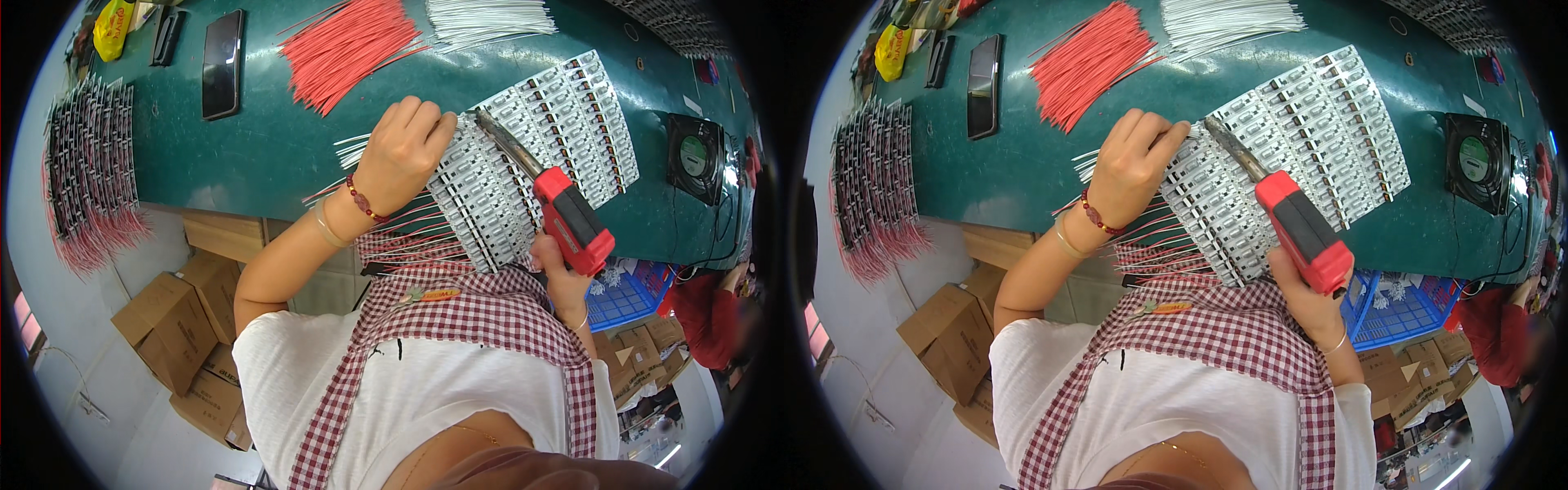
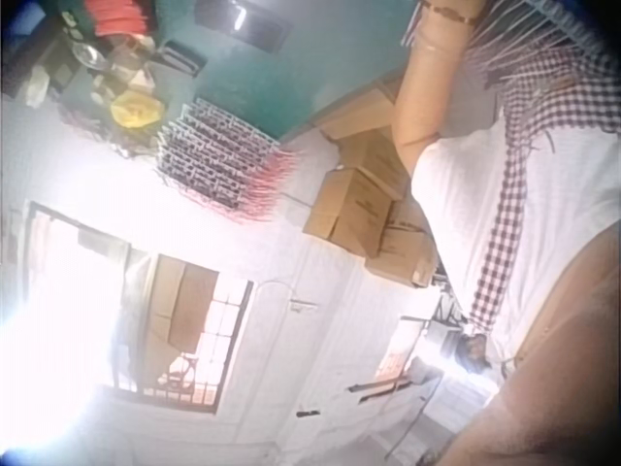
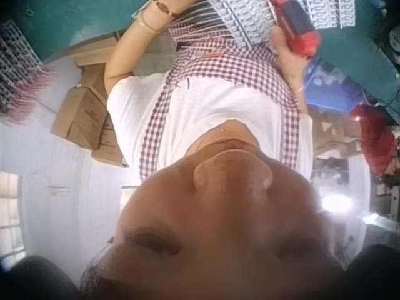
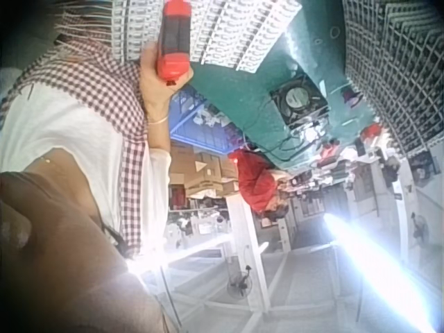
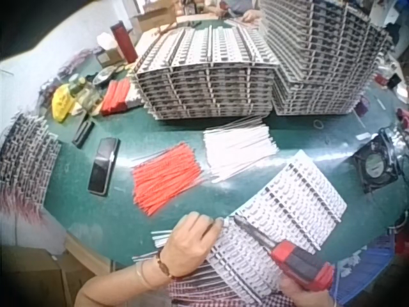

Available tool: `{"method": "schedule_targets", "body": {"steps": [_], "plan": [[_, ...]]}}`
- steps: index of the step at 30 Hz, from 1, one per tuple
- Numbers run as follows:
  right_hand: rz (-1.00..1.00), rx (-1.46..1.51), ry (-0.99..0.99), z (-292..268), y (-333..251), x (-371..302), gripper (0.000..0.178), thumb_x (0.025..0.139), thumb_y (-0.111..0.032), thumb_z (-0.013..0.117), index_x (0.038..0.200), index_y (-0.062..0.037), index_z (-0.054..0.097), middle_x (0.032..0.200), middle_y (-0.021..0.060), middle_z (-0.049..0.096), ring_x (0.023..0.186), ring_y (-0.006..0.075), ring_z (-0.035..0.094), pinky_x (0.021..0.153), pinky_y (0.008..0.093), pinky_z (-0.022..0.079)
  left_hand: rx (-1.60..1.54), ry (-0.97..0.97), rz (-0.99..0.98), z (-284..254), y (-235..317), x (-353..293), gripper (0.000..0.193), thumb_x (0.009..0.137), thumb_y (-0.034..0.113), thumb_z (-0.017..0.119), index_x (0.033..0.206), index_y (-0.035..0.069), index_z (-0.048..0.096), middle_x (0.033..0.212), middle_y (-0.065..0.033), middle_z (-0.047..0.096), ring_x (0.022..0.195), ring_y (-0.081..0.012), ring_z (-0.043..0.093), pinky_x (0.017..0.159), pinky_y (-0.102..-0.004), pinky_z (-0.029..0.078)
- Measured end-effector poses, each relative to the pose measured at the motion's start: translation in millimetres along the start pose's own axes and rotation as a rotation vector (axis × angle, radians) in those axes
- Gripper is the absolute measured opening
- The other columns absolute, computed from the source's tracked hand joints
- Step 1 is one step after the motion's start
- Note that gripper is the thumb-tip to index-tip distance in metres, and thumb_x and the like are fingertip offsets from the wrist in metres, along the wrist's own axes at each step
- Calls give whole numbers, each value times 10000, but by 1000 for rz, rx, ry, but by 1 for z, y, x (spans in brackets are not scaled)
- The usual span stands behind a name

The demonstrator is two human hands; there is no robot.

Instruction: Soldering wires to LED strip components on a factory assembly line workbench.

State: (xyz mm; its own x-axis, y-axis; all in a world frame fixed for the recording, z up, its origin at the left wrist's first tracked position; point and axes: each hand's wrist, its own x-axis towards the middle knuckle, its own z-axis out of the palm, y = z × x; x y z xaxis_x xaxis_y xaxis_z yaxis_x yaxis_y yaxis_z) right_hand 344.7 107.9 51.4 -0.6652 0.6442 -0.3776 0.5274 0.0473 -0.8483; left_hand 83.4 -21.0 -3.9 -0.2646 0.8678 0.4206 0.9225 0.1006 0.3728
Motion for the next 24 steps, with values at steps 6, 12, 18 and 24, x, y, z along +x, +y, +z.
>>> {"method": "schedule_targets", "body": {"steps": [6, 12, 18, 24], "plan": [[-82, 89, 24, 0, -1, -4, 349, 937, -130, 615, 1233, 47, 559, 694, 60, 581, 555, 99, 488, 524, 243, 391, 13, 17, 12, 1, 1, 1, 263, 727, 38, 614, 976, -43, 640, 823, -92, 510, 776, -236, 516, 673, -329, 453], [-37, 191, 30, -1, -5, -8, 377, 932, -125, 597, 1260, 53, 544, 655, 63, 563, 537, 105, 479, 518, 244, 387, 41, 4, 27, 1, 3, 3, 255, 728, 43, 613, 970, -34, 639, 825, -88, 510, 772, -232, 512, 671, -327, 439], [9, 255, 2, 0, -5, -10, 352, 929, -114, 598, 1237, 50, 551, 668, 69, 570, 542, 108, 487, 515, 249, 390, 32, 52, 45, -1, 12, -2, 257, 733, 43, 614, 981, -22, 637, 817, -72, 496, 758, -224, 496, 670, -341, 414], [71, 246, -55, -5, 7, -13, 218, 913, -94, 652, 1095, 20, 613, 739, 45, 611, 614, 100, 540, 565, 253, 440, -18, 4, -1, 3, 16, -4, 239, 746, 33, 609, 975, -27, 636, 810, -74, 486, 756, -230, 495, 674, -342, 415]]}}
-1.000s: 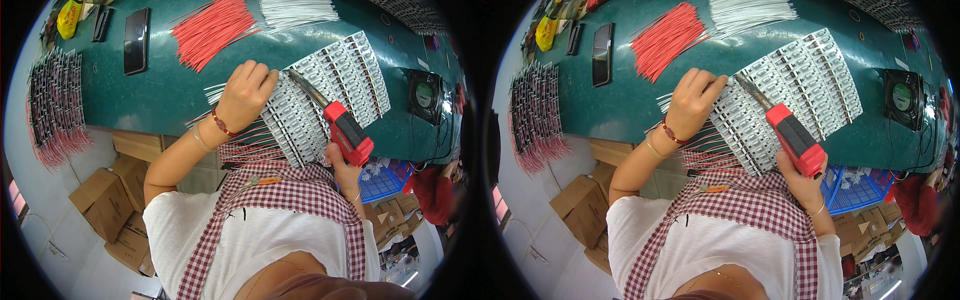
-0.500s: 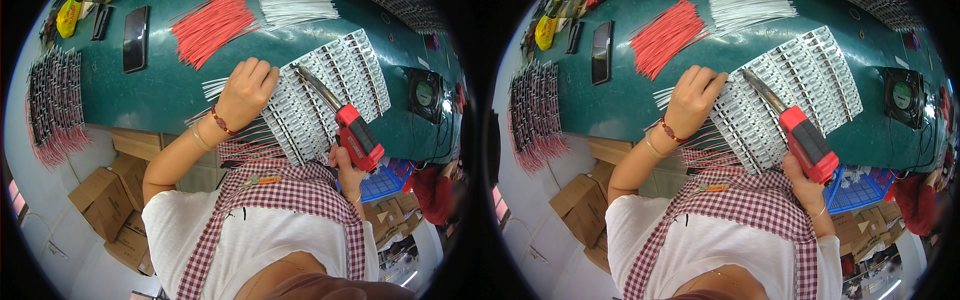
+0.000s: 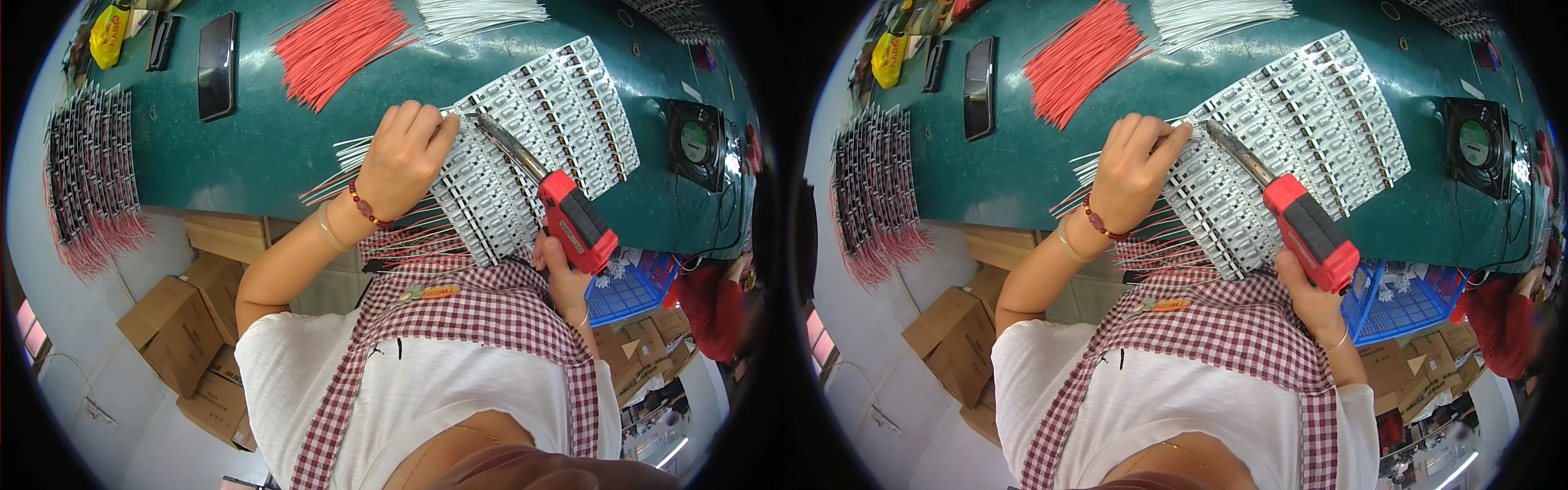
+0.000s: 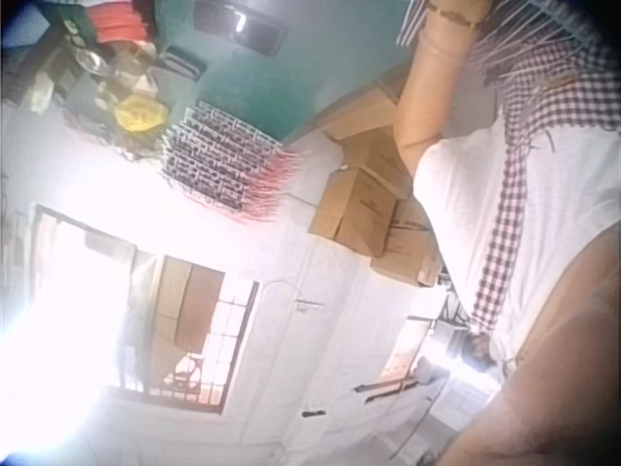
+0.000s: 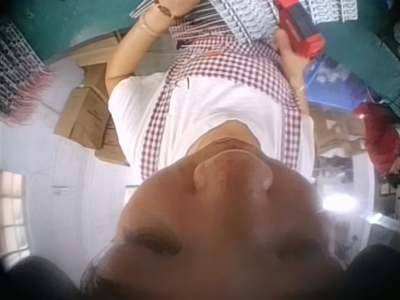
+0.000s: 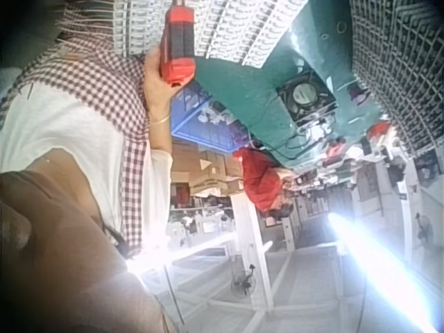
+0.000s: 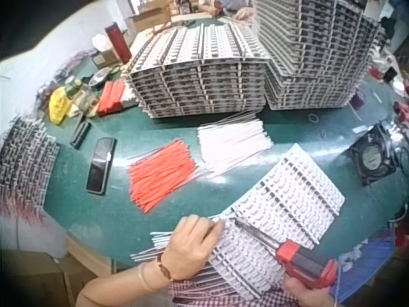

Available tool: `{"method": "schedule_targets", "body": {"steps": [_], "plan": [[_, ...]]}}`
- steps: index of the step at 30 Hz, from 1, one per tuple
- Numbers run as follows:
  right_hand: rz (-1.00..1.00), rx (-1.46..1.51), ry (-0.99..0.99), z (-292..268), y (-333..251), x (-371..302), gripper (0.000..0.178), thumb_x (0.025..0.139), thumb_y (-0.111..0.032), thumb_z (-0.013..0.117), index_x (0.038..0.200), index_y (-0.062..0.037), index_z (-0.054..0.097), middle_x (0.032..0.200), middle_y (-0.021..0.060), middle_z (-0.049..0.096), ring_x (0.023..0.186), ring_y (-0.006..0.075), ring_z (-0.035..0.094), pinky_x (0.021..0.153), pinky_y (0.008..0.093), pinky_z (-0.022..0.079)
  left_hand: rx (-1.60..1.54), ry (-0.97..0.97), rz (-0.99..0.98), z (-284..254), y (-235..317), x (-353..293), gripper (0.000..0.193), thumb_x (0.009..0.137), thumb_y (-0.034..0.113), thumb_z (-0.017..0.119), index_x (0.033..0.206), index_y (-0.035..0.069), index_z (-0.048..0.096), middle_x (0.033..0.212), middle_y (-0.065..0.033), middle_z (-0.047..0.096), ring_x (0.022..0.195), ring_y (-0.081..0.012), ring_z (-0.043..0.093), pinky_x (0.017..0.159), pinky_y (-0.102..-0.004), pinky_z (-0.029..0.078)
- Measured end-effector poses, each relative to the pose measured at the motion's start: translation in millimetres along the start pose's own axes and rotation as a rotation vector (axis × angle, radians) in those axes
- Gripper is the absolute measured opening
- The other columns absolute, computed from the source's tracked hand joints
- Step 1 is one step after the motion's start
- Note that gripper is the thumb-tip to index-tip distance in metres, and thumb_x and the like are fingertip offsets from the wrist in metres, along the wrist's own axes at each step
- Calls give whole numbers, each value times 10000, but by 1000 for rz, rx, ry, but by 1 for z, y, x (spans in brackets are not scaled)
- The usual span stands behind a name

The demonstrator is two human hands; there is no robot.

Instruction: Soldering wires to LED strip components on a factory assembly line workbench.

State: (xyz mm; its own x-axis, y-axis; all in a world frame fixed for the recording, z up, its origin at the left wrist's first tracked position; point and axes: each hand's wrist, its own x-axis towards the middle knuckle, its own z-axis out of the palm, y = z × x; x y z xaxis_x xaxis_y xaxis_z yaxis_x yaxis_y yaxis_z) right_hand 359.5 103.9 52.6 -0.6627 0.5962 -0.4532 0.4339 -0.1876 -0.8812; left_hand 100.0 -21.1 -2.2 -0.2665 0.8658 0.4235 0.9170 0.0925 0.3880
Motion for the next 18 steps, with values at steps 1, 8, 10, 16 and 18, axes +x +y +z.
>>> {"method": "schedule_targets", "body": {"steps": [1, 8, 10, 16, 18], "plan": [[45, 22, 5, -3, 1, -1, 132, 890, -73, 704, 998, -6, 665, 795, 22, 647, 675, 91, 588, 610, 255, 484, 1, -2, 0, 0, 0, 0, 239, 745, 33, 609, 975, -29, 635, 810, -76, 487, 758, -229, 496, 674, -342, 415], [-209, -268, -46, -3, 16, 5, 217, 939, -58, 577, 1126, 51, 558, 677, 65, 567, 568, 115, 509, 536, 257, 415, 5, -18, -3, 1, 1, 2, 210, 748, 34, 604, 949, -23, 630, 806, -79, 481, 757, -228, 494, 672, -342, 413], [-222, -213, 2, -2, 13, 1, 229, 942, -60, 576, 1139, 54, 557, 687, 65, 569, 571, 116, 508, 539, 255, 414, 9, -15, -1, 1, 1, 2, 203, 749, 34, 604, 943, -20, 629, 807, -79, 480, 758, -227, 493, 672, -341, 412], [-2, -72, 29, -5, 10, -1, 213, 860, -63, 735, 1058, -10, 677, 954, 67, 687, 841, 137, 642, 725, 289, 516, 18, -17, 0, 0, 2, 2, 196, 750, 36, 603, 937, -14, 629, 811, -77, 478, 762, -226, 491, 676, -338, 411], [-19, -101, 18, -6, 13, 0, 210, 865, -65, 731, 1059, -10, 676, 942, 66, 686, 838, 134, 641, 726, 288, 515, 16, -15, -1, 0, 2, 2, 196, 750, 37, 602, 938, -15, 629, 812, -77, 479, 763, -226, 491, 677, -338, 412]]}}
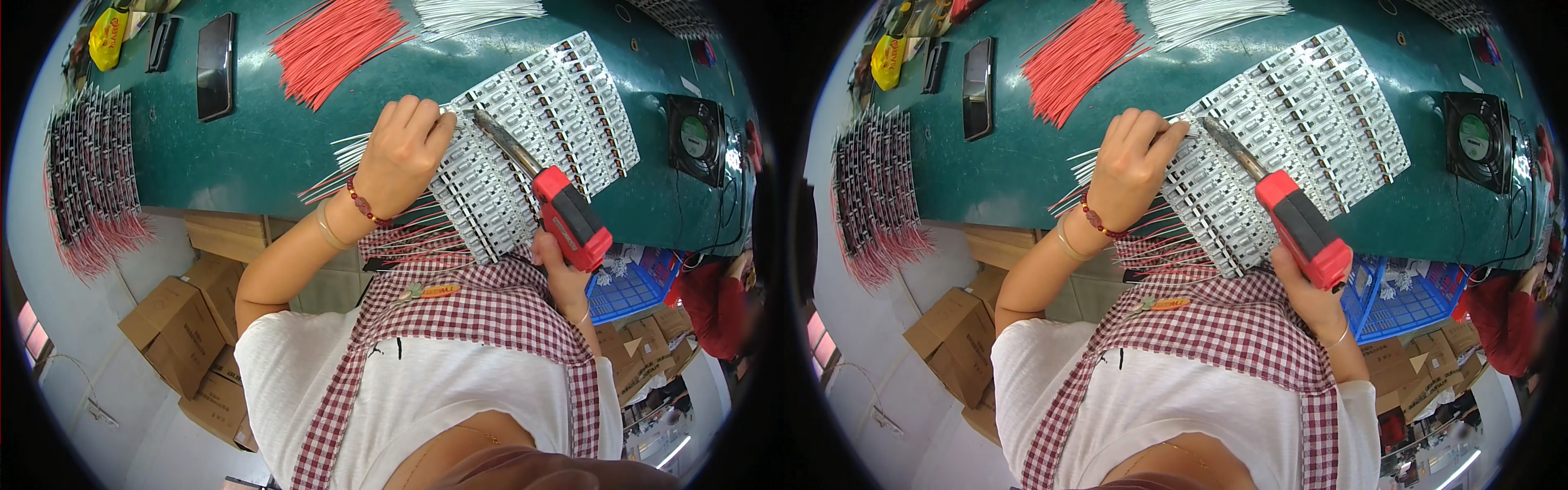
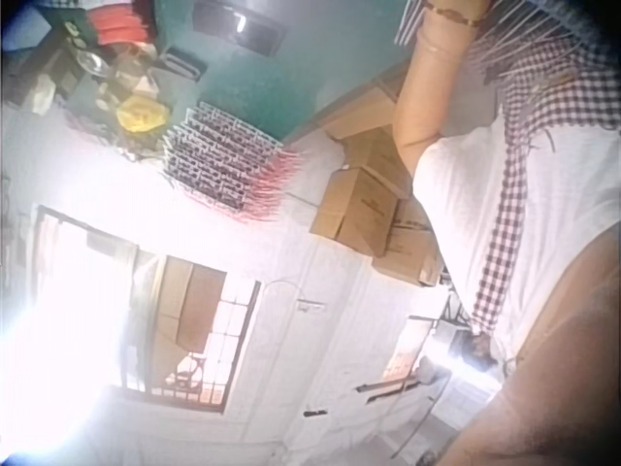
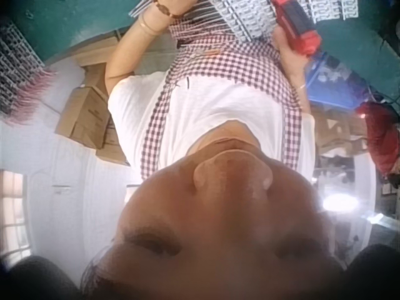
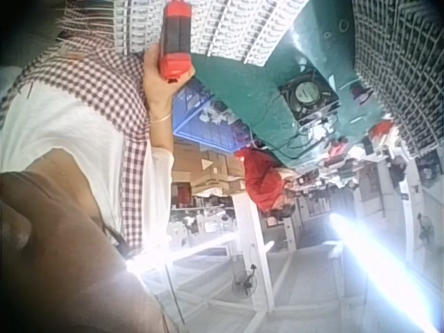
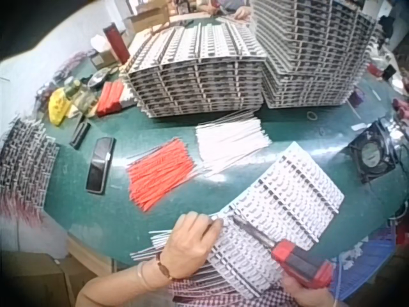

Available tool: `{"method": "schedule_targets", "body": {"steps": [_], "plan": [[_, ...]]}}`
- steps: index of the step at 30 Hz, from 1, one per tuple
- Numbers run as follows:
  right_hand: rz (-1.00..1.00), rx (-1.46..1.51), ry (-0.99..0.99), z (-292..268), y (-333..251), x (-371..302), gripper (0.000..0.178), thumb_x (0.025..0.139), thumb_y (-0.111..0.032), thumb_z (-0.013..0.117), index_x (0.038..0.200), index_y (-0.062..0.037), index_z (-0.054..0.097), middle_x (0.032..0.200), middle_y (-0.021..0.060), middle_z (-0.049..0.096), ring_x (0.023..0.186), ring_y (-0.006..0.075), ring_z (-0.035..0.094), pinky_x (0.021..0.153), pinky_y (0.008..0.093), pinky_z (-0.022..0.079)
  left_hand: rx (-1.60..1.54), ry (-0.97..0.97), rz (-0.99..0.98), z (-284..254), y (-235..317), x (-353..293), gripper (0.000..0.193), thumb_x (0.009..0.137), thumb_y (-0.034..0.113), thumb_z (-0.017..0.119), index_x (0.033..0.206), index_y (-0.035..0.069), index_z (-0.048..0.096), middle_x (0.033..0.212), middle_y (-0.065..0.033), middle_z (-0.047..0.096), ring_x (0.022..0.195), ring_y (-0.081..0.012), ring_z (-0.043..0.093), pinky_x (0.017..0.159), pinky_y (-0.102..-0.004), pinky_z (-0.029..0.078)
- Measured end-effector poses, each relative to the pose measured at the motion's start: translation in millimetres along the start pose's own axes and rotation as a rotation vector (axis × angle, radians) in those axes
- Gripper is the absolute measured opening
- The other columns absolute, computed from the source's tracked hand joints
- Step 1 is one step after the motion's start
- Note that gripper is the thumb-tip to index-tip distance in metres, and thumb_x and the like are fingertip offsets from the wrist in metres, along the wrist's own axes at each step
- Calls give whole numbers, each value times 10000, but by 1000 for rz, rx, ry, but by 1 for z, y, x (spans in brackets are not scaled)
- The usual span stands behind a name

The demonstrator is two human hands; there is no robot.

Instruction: Soldering wires to LED strip components on a factory assembly line workbench.

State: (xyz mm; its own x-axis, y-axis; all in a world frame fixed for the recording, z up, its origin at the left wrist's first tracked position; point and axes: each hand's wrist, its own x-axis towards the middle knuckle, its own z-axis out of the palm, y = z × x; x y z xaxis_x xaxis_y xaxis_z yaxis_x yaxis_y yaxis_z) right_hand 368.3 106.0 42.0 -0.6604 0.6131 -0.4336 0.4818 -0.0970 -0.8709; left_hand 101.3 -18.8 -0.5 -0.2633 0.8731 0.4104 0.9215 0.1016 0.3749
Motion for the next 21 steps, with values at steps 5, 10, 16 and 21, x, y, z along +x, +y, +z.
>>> {"method": "schedule_targets", "body": {"steps": [5, 10, 16, 21], "plan": [[-56, -79, -72, 0, 2, 1, 187, 878, -71, 716, 1047, -3, 675, 892, 59, 686, 818, 120, 637, 721, 282, 508, -2, 1, -3, 0, 1, 0, 193, 745, 34, 600, 931, -12, 626, 822, -81, 485, 770, -227, 493, 679, -338, 413], [-149, -27, -12, 1, -9, -4, 354, 946, -167, 630, 1223, 45, 566, 718, 59, 583, 583, 98, 498, 544, 242, 398, 38, -3, 21, 0, 3, 2, 185, 745, 47, 595, 916, -16, 620, 822, -81, 487, 771, -226, 493, 681, -336, 414], [-88, 74, -3, 0, -13, -5, 398, 950, -183, 619, 1267, 45, 544, 712, 58, 576, 580, 97, 486, 539, 239, 386, 101, -32, 60, -1, 3, 3, 178, 746, 62, 589, 902, -19, 616, 816, -82, 483, 766, -224, 492, 680, -331, 418], [-81, -28, 2, 2, -4, 2, 206, 909, -114, 678, 1062, 16, 632, 742, 32, 620, 636, 88, 547, 590, 254, 445, 86, -20, 58, 1, 4, 4, 169, 745, 60, 588, 893, -17, 614, 813, -85, 480, 761, -224, 490, 672, -329, 419]]}}
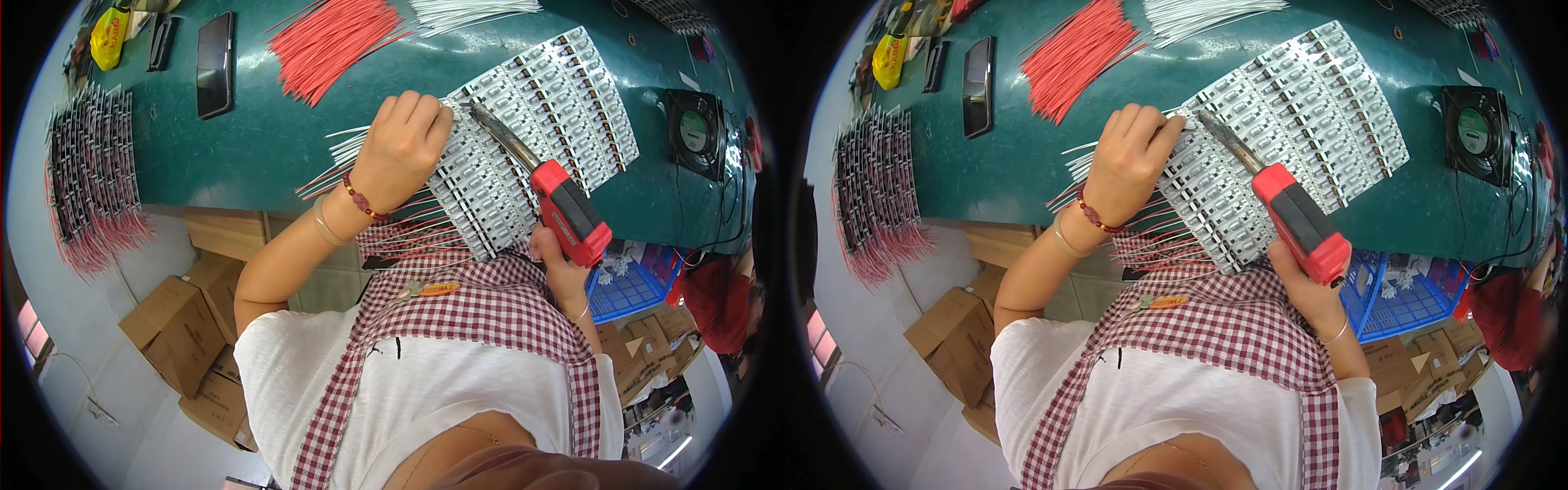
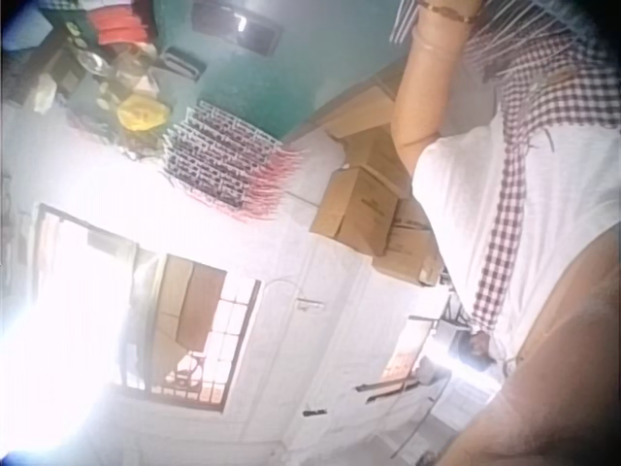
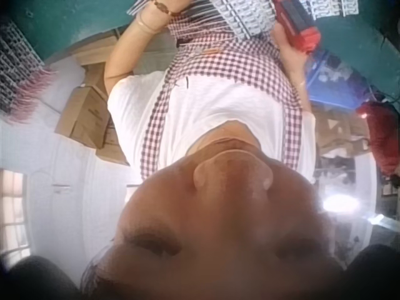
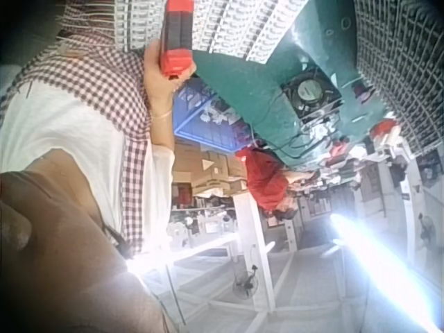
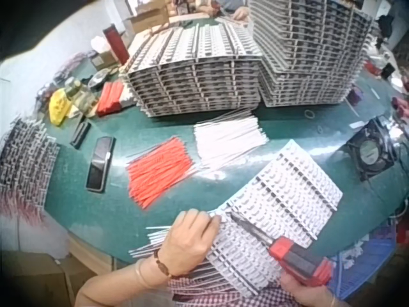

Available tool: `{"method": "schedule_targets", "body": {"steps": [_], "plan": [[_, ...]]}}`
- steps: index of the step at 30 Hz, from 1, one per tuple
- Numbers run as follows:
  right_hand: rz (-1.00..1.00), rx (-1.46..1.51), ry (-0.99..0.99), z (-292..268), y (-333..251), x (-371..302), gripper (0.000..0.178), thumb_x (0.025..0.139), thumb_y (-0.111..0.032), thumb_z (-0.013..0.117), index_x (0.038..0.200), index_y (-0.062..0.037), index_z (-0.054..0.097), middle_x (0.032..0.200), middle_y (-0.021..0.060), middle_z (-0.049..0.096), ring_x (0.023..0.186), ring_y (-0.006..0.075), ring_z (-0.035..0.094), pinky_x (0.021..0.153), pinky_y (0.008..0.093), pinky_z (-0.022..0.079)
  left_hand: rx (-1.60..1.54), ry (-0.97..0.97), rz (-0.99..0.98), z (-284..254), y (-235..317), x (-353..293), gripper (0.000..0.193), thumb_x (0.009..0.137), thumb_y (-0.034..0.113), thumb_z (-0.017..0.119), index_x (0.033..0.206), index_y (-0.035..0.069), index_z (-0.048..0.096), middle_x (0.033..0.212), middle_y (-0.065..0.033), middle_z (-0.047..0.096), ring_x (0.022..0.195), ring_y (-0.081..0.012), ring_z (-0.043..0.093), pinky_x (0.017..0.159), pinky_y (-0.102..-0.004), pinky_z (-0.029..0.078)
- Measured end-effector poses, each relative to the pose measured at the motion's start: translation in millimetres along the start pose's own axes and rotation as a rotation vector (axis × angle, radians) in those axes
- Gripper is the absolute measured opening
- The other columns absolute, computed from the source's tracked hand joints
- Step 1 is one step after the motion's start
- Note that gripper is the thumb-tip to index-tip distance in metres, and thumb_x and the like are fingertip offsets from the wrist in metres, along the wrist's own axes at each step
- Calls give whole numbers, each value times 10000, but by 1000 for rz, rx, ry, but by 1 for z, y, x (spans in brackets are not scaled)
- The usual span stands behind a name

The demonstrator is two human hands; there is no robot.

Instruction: Soldering wires to LED strip components on a factory assembly line workbench.

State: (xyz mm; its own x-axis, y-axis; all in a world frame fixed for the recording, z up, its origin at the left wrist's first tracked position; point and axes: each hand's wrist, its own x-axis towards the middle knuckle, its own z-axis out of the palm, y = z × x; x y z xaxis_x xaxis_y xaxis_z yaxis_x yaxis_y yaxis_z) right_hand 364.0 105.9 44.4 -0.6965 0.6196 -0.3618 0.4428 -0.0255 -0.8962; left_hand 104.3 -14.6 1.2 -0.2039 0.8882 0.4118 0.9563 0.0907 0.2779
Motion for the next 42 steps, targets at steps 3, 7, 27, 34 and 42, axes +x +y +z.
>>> {"method": "schedule_targets", "body": {"steps": [3, 7, 27, 34, 42], "plan": [[40, 8, 20, -1, 3, 2, 124, 839, -98, 767, 901, -10, 705, 770, 20, 680, 671, 84, 603, 622, 271, 493, 0, 7, -8, 0, 1, 0, 171, 744, 57, 586, 894, -21, 614, 812, -86, 479, 762, -225, 489, 667, -329, 418], [-47, -63, 10, -1, 3, 2, 113, 861, -88, 742, 921, -4, 696, 771, 17, 670, 679, 90, 603, 630, 265, 487, -2, -2, -8, 0, 2, 0, 169, 743, 55, 582, 889, -25, 612, 808, -86, 474, 760, -225, 485, 667, -327, 417], [24, 139, -30, -11, 1, -9, 395, 945, -152, 603, 1270, 61, 530, 684, 79, 570, 559, 114, 486, 539, 249, 401, -55, 41, -5, -3, 17, -3, 279, 728, 48, 631, 992, -38, 652, 817, -73, 500, 758, -225, 500, 664, -341, 418], [31, 116, -42, -15, 6, -10, 357, 951, -135, 596, 1241, 61, 529, 697, 73, 573, 560, 108, 489, 539, 250, 413, -41, 36, -45, 0, 19, -4, 262, 748, 49, 625, 995, -30, 655, 816, -73, 494, 766, -227, 499, 672, -343, 419], [-18, -30, -43, -18, 25, -9, 227, 924, -97, 650, 1115, 21, 614, 795, 46, 625, 681, 115, 563, 627, 269, 468, -50, -3, -59, 3, 19, -3, 259, 748, 49, 612, 992, -32, 649, 826, -81, 493, 775, -227, 494, 677, -340, 414]]}}
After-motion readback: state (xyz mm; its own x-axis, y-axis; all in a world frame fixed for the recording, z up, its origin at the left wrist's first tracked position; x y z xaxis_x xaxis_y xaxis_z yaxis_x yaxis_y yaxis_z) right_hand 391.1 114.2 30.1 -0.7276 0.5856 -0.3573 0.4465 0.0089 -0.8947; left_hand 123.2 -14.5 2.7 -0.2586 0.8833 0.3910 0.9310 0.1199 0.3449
